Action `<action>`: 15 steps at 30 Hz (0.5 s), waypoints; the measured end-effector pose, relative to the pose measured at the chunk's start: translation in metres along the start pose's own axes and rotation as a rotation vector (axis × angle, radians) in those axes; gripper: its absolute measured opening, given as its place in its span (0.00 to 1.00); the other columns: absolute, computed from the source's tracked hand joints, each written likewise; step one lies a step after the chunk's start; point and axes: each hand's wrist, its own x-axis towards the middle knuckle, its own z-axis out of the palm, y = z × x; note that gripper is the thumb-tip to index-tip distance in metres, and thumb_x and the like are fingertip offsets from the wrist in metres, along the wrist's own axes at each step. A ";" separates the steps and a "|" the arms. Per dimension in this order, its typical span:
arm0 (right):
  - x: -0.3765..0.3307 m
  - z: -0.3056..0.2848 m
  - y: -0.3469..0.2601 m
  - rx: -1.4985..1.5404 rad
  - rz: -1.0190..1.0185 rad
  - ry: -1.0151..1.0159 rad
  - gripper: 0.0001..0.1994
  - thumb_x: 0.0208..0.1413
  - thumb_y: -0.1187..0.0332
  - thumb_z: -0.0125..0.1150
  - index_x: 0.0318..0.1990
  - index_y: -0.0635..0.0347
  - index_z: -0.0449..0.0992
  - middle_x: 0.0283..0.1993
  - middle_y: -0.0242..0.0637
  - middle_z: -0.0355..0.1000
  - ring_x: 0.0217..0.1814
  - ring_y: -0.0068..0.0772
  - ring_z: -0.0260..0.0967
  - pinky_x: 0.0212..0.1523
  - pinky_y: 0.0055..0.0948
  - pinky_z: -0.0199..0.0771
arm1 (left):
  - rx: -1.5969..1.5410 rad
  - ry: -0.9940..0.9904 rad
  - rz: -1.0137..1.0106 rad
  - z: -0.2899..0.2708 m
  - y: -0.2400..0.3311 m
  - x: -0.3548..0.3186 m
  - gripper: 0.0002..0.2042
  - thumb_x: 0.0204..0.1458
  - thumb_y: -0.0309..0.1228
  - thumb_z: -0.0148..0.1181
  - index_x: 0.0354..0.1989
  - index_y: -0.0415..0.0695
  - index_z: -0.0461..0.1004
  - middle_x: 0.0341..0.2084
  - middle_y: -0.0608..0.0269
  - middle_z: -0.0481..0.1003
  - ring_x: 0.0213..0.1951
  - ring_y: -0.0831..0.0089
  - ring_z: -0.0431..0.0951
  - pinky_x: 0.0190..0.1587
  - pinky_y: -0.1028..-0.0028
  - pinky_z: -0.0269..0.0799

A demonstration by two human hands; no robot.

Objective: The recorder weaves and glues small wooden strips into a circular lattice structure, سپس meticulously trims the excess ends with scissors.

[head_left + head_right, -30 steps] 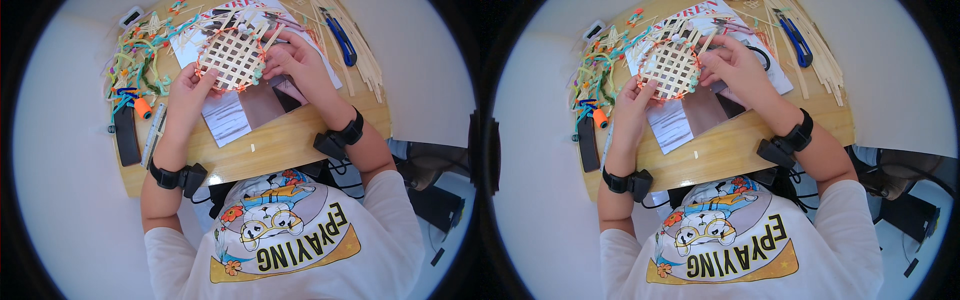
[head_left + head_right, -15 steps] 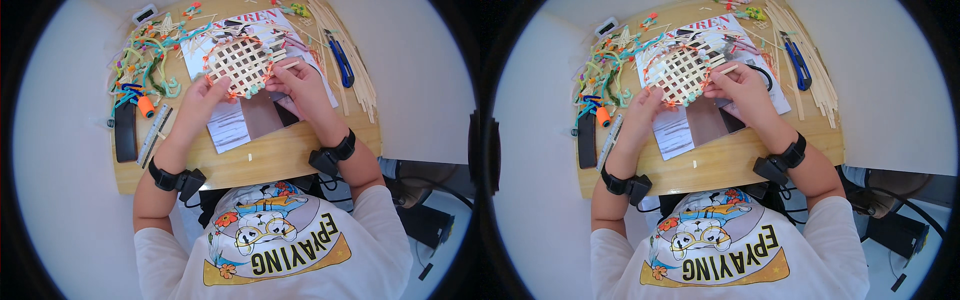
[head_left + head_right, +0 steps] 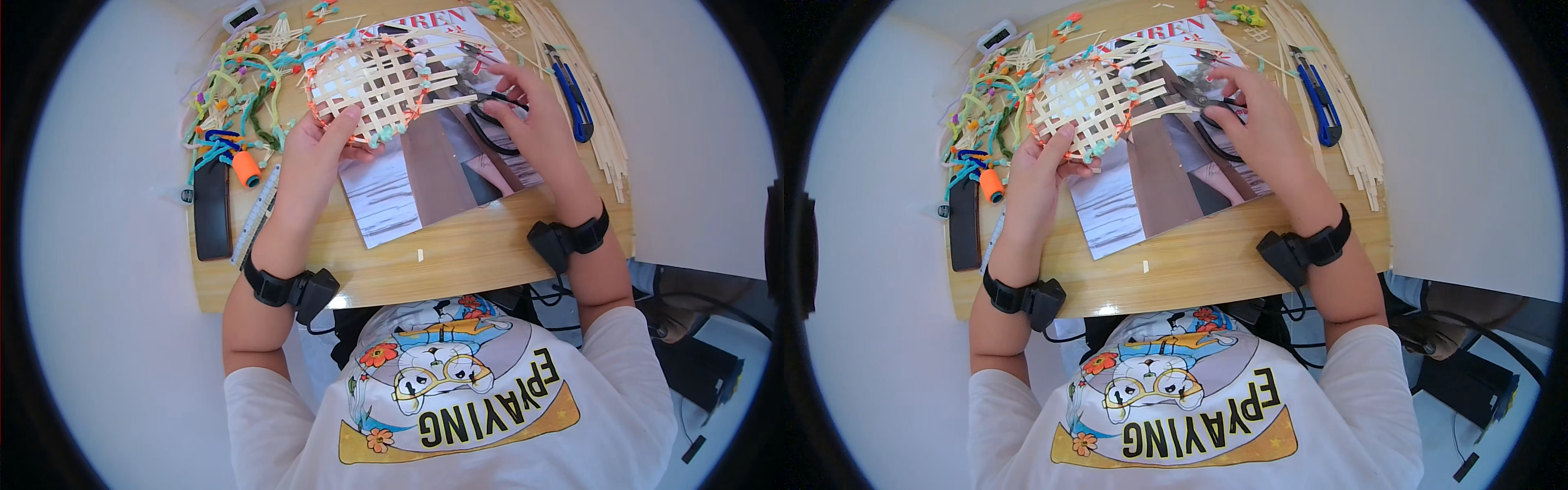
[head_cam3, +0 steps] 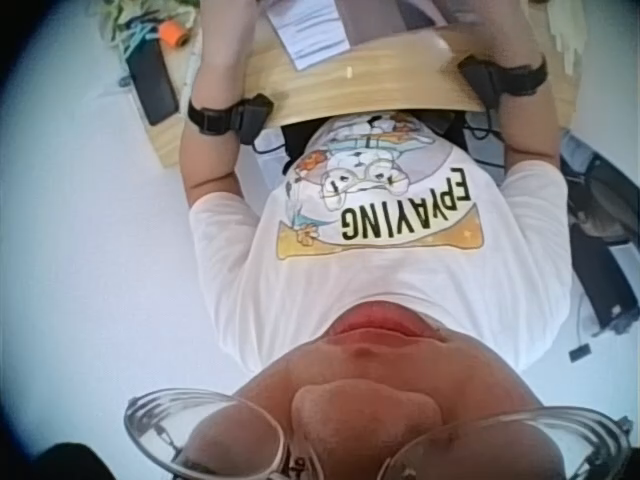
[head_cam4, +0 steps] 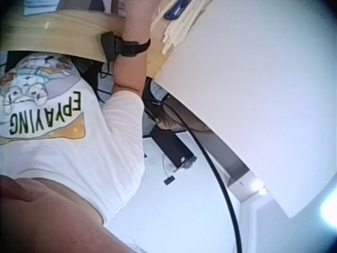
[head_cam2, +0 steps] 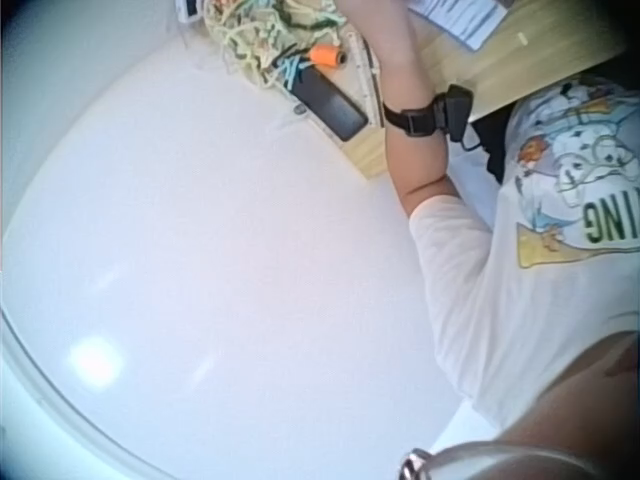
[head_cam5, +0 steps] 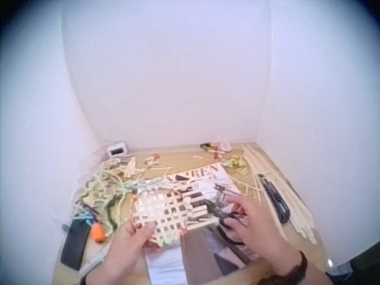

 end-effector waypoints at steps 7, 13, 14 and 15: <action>-0.003 -0.005 0.006 -0.534 -0.034 -0.196 0.22 0.48 0.69 0.63 0.53 0.57 0.69 0.45 0.46 0.69 0.48 0.48 0.67 0.49 0.38 0.68 | 0.008 0.035 0.027 -0.001 0.000 -0.001 0.14 0.57 0.33 0.55 0.44 0.34 0.70 0.34 0.56 0.78 0.29 0.73 0.79 0.29 0.77 0.76; -0.004 0.001 -0.006 -0.457 0.023 -0.131 0.21 0.51 0.70 0.59 0.54 0.57 0.69 0.36 0.46 0.71 0.40 0.48 0.70 0.42 0.38 0.71 | -0.100 0.067 0.072 -0.004 0.005 -0.003 0.13 0.55 0.31 0.56 0.45 0.36 0.70 0.36 0.60 0.77 0.32 0.77 0.77 0.30 0.77 0.74; -0.003 0.001 -0.011 -0.367 0.062 -0.080 0.19 0.53 0.69 0.58 0.54 0.58 0.69 0.31 0.43 0.72 0.36 0.44 0.72 0.39 0.36 0.72 | -0.134 0.070 0.090 -0.007 0.006 -0.003 0.13 0.55 0.30 0.57 0.46 0.37 0.69 0.36 0.61 0.77 0.33 0.78 0.77 0.31 0.77 0.74; -0.004 0.001 -0.015 -0.366 0.062 -0.080 0.19 0.53 0.69 0.58 0.54 0.58 0.69 0.31 0.43 0.72 0.36 0.44 0.72 0.39 0.36 0.72 | -0.133 0.070 0.090 -0.009 0.006 -0.003 0.13 0.55 0.30 0.57 0.46 0.37 0.69 0.36 0.61 0.77 0.33 0.78 0.77 0.31 0.77 0.74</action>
